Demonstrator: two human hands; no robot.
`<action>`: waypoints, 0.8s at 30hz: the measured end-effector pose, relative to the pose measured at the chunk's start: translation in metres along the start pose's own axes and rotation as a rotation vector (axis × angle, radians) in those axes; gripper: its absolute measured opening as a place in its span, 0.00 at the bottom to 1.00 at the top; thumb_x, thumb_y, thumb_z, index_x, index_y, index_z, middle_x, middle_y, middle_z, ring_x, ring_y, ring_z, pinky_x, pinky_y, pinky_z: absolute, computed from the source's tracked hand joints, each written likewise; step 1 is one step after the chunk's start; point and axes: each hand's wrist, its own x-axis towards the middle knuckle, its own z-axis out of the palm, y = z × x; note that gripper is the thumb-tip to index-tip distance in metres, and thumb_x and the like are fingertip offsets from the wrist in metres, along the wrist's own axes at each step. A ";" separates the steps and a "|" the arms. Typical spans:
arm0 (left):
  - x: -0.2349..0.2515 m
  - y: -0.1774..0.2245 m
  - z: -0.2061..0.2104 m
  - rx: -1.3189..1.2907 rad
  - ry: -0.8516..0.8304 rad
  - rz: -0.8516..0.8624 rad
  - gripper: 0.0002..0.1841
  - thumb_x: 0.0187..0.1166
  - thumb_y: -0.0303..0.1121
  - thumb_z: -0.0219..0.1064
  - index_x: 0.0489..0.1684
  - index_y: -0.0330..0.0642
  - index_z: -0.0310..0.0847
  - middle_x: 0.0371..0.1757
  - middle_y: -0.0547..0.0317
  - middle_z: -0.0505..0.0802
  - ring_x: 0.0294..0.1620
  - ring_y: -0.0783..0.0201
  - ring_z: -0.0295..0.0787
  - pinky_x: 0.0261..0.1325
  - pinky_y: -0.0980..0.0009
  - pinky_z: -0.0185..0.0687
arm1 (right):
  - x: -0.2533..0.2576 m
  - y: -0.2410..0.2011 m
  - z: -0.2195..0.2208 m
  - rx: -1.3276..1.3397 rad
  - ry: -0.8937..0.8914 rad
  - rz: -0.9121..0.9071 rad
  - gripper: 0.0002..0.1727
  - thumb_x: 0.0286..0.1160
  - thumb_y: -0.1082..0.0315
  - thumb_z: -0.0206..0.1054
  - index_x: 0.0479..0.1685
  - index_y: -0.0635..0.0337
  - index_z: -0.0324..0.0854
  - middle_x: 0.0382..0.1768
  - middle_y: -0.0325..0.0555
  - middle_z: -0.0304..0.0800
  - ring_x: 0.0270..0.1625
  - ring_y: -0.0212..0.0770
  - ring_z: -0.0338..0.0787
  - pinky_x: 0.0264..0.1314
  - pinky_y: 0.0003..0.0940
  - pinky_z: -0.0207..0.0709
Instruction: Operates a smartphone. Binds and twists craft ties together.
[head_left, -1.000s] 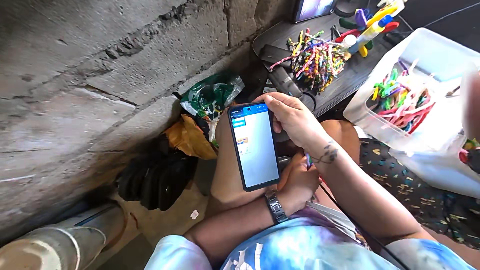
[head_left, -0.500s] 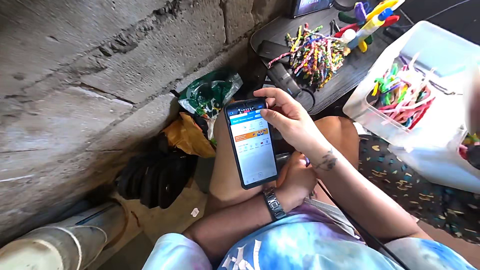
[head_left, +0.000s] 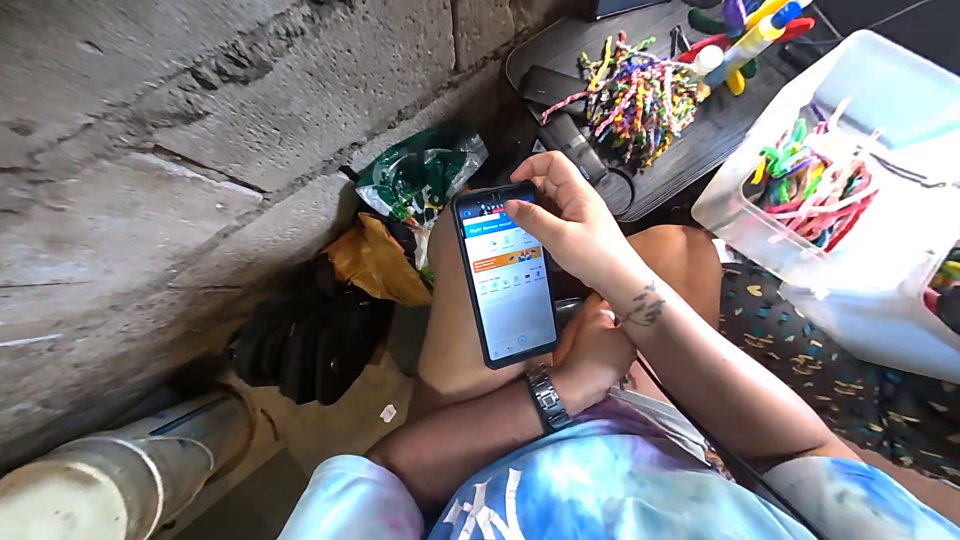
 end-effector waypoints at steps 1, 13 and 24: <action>0.000 0.001 0.000 -0.006 -0.003 0.003 0.10 0.77 0.20 0.61 0.52 0.36 0.80 0.39 0.63 0.88 0.39 0.77 0.85 0.44 0.78 0.83 | 0.000 0.000 0.000 -0.001 -0.001 0.002 0.15 0.78 0.66 0.66 0.61 0.56 0.74 0.41 0.36 0.86 0.39 0.24 0.88 0.42 0.20 0.84; -0.005 0.004 -0.001 0.000 -0.033 0.045 0.16 0.75 0.19 0.64 0.61 0.35 0.75 0.42 0.62 0.89 0.40 0.76 0.86 0.48 0.77 0.85 | -0.009 0.001 -0.002 -0.002 -0.053 -0.003 0.29 0.74 0.69 0.62 0.78 0.59 0.67 0.53 0.43 0.86 0.48 0.29 0.91 0.49 0.26 0.88; -0.007 0.004 -0.002 0.149 0.003 0.034 0.14 0.74 0.21 0.65 0.57 0.36 0.78 0.40 0.63 0.87 0.40 0.78 0.84 0.47 0.78 0.83 | -0.009 0.004 0.003 -0.026 -0.054 0.010 0.30 0.77 0.66 0.60 0.81 0.55 0.68 0.66 0.47 0.81 0.58 0.34 0.89 0.55 0.32 0.88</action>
